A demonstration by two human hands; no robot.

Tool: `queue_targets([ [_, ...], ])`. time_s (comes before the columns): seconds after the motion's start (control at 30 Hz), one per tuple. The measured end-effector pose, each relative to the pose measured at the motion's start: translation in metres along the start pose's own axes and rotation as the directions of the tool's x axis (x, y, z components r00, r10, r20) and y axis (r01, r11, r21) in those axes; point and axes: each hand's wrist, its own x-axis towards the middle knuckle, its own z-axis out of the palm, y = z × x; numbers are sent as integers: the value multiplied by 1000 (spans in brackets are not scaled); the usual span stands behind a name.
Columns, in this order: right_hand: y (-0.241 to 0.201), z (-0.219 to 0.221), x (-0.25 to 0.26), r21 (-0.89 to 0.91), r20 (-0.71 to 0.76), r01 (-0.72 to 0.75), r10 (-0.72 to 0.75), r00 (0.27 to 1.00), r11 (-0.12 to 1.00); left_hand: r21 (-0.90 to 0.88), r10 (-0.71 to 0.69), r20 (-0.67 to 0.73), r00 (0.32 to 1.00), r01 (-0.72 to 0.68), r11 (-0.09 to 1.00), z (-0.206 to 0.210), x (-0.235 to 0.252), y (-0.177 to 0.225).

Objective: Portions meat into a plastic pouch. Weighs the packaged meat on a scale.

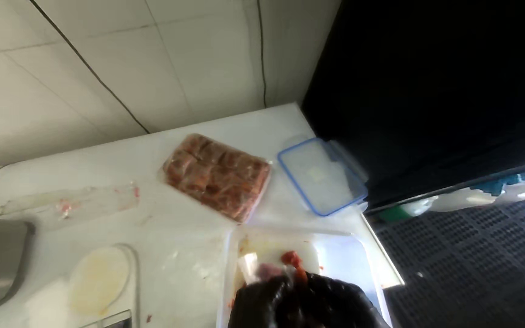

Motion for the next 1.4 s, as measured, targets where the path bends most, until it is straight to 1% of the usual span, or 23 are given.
queue_targets([
  [0.13,2,1,7,-92,-5,-22,22,1000,995,23,18,54,998,-19,1000,0,-2,-3],
  [0.2,6,-2,12,-283,31,59,-52,998,957,67,50,24,998,-52,996,3,-3,-4],
  [0.23,7,-2,14,-419,55,107,-93,994,902,77,31,43,999,-35,996,3,-3,-1],
  [0.3,3,2,14,-673,118,174,-128,985,719,35,-23,71,997,20,999,4,-5,4],
  [0.37,-2,6,15,-816,195,171,-15,981,552,-10,-40,46,998,40,999,13,-7,-2],
  [0.4,-5,7,16,-840,222,172,37,974,515,-39,-44,28,999,45,998,17,-9,-6],
  [0.43,-6,7,17,-836,247,189,46,968,515,-82,-52,11,999,53,995,19,-9,-9],
  [0.47,-10,4,20,-808,273,187,73,959,559,-134,-62,-9,998,60,989,20,-10,-12],
  [0.5,-11,-3,25,-743,301,176,88,949,646,-185,-87,-15,996,82,979,19,-10,-13],
  [0.57,-16,-19,33,-574,377,73,184,908,816,-263,-126,-9,992,119,957,16,-10,-16],
  [0.6,-18,-25,36,-491,402,17,209,891,871,-309,-125,-2,992,118,944,15,-10,-18],
  [0.7,-19,-37,35,-311,459,-91,234,857,946,-405,-92,-8,996,81,911,15,-12,-21],
  [0.77,-15,-41,35,-260,439,-137,243,865,956,-420,-95,-6,995,83,904,16,-12,-21],
  [0.87,-13,-37,32,-246,356,-93,179,917,965,-451,-90,3,996,81,889,19,-13,-20],
  [0.93,-8,-32,28,-274,327,-75,167,930,959,-453,-113,15,993,107,885,19,-14,-18],
  [1.0,-7,-25,21,-420,323,28,120,939,907,-452,-149,22,989,143,880,21,-14,-17],
  [1.07,-11,-16,13,-590,356,153,84,931,793,-458,-179,30,983,173,872,21,-15,-17],
  [1.1,-10,-13,13,-627,377,208,59,924,751,-464,-176,25,984,167,870,20,-14,-16],
  [1.13,-10,-12,15,-646,386,213,72,920,733,-467,-169,15,986,156,871,19,-14,-16],
  [1.23,-27,-17,16,-620,319,32,214,923,784,-440,-142,4,990,129,889,15,-12,-15],
  [1.27,-30,-20,16,-603,318,17,221,922,798,-403,-134,11,991,128,906,12,-13,-14],
  [1.37,-31,-24,14,-598,413,104,195,890,795,-290,-90,34,995,96,952,8,-14,-12],
  [1.4,-32,-24,15,-593,444,102,219,869,799,-272,-75,51,996,87,958,8,-15,-12],
])
